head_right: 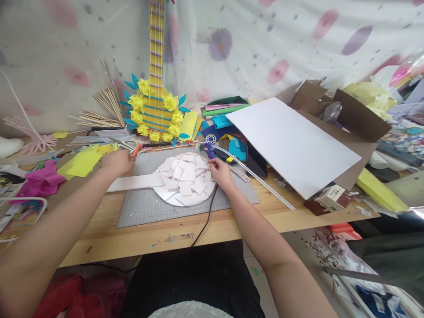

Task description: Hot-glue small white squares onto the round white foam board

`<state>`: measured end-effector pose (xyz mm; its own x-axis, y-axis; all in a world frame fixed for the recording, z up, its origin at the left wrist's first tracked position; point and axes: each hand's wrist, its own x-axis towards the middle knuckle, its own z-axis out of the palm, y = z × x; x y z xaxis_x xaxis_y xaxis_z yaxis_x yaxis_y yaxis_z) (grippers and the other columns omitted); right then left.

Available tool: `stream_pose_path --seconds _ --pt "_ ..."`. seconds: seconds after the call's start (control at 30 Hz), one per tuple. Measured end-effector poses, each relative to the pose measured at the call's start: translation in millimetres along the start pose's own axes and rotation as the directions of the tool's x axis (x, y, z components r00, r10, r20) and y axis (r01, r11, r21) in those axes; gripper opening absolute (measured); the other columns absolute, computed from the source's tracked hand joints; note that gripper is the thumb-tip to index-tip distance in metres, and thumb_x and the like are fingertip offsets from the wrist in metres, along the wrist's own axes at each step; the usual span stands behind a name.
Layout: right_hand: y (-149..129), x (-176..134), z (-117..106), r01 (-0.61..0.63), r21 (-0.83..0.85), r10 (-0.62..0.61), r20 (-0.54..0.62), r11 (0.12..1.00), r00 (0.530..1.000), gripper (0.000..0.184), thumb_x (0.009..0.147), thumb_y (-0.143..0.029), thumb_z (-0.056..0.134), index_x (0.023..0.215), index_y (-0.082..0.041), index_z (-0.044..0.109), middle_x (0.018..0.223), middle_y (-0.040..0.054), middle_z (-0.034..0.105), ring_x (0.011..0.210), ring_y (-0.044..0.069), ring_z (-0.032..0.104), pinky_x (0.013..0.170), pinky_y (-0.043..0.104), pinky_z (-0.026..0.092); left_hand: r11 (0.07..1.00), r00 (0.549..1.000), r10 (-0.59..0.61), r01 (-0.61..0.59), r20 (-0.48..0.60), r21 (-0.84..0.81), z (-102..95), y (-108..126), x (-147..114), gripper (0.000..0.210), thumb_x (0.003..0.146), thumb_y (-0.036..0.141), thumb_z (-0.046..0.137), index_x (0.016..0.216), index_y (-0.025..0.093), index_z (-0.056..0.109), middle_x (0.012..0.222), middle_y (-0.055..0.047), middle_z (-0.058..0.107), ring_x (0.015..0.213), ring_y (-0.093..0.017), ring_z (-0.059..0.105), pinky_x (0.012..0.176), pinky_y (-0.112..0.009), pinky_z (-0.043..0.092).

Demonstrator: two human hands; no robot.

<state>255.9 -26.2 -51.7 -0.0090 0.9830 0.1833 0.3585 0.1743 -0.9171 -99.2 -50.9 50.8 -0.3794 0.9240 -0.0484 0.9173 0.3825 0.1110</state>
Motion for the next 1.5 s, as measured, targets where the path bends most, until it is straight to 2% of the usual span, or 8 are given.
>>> stream_pose_path --seconds 0.07,0.23,0.4,0.63,0.9,1.23,1.37,1.5 --pt "-1 0 -4 -0.006 -0.018 0.006 -0.023 1.0 1.0 0.024 0.072 -0.038 0.048 0.08 -0.021 0.063 0.063 0.0002 0.058 0.059 0.017 0.051 0.059 0.03 0.04 0.992 0.996 0.091 -0.092 0.008 0.092 -0.1 33 4 0.037 0.078 0.026 0.054 0.112 0.016 0.066 0.119 -0.02 0.066 0.111 -0.038 0.061 0.088 -0.047 0.047" --pt "-1 2 -20 -0.035 -0.128 0.013 -0.17 0.991 0.985 0.029 0.072 -0.042 0.054 0.086 -0.019 0.063 0.06 -0.0014 0.051 0.057 0.016 0.048 0.06 0.031 0.04 0.955 0.956 0.291 -0.292 -0.02 -0.043 11.3 104 9 0.038 0.083 0.021 0.048 0.115 0.017 0.067 0.121 -0.013 0.068 0.114 -0.03 0.061 0.091 -0.038 0.048" --pt "5 14 -18 0.01 -0.223 -0.063 -0.234 0.975 0.97 0.05 0.065 -0.049 0.069 0.103 -0.017 0.063 0.093 0.0101 0.062 0.085 0.024 0.058 0.078 0.039 0.049 0.923 0.94 0.341 -0.333 0.011 -0.194 27.2 133 20 0.041 0.083 0.015 0.048 0.12 0.016 0.064 0.123 -0.011 0.067 0.114 -0.025 0.061 0.094 -0.033 0.047" --pt "7 36 -6 -0.06 -0.249 0.054 -0.032 0.967 0.998 0.044 0.073 -0.047 0.065 0.106 -0.017 0.063 0.104 0.0124 0.065 0.094 0.025 0.061 0.087 0.041 0.048 0.891 0.931 0.329 -0.251 0.158 -0.378 26.9 112 40 0.042 0.08 0.029 0.058 0.119 0.015 0.064 0.125 -0.012 0.066 0.114 -0.025 0.061 0.097 -0.033 0.045" --pt "3 32 -3 -0.073 -0.368 0.058 -0.05 0.927 0.997 0.036 0.077 -0.045 0.062 0.1 -0.018 0.066 0.1 0.0132 0.064 0.094 0.029 0.061 0.084 0.042 0.048 0.854 0.803 0.446 -0.251 0.395 -0.455 20.9 78 13 0.078 0.055 0.048 0.078 0.125 0.02 0.059 0.123 -0.012 0.066 0.113 -0.027 0.062 0.091 -0.032 0.049" --pt "9 27 -5 -0.023 -0.329 0.01 -0.04 0.944 0.999 0.035 0.077 -0.038 0.061 0.105 -0.018 0.066 0.104 0.0126 0.067 0.098 0.028 0.062 0.09 0.044 0.047 0.913 0.831 0.38 -0.268 0.405 -0.308 25.0 74 9 0.08 0.053 0.037 0.077 0.128 0.02 0.054 0.124 -0.014 0.065 0.108 -0.029 0.064 0.089 -0.034 0.05" --pt "4 28 -18 0.043 -0.306 -0.008 0.114 0.951 0.993 0.049 0.07 -0.032 0.068 0.116 -0.016 0.063 0.113 0.0136 0.065 0.105 0.028 0.062 0.094 0.044 0.047 0.937 0.863 0.323 -0.236 0.388 -0.256 16.5 65 12 0.082 0.05 0.03 0.076 0.128 0.018 0.055 0.12 -0.013 0.067 0.106 -0.029 0.065 0.087 -0.032 0.051" --pt "0 29 -58 0.172 -0.265 -0.089 0.298 0.949 0.95 0.057 0.067 -0.029 0.071 0.122 -0.019 0.061 0.124 0.0108 0.062 0.109 0.027 0.061 0.095 0.041 0.048 0.94 0.879 0.29 -0.187 0.379 -0.285 10.5 60 12 0.084 0.047 0.028 0.078 0.128 0.016 0.055 0.123 -0.015 0.065 0.107 -0.029 0.066 0.086 -0.029 0.051"
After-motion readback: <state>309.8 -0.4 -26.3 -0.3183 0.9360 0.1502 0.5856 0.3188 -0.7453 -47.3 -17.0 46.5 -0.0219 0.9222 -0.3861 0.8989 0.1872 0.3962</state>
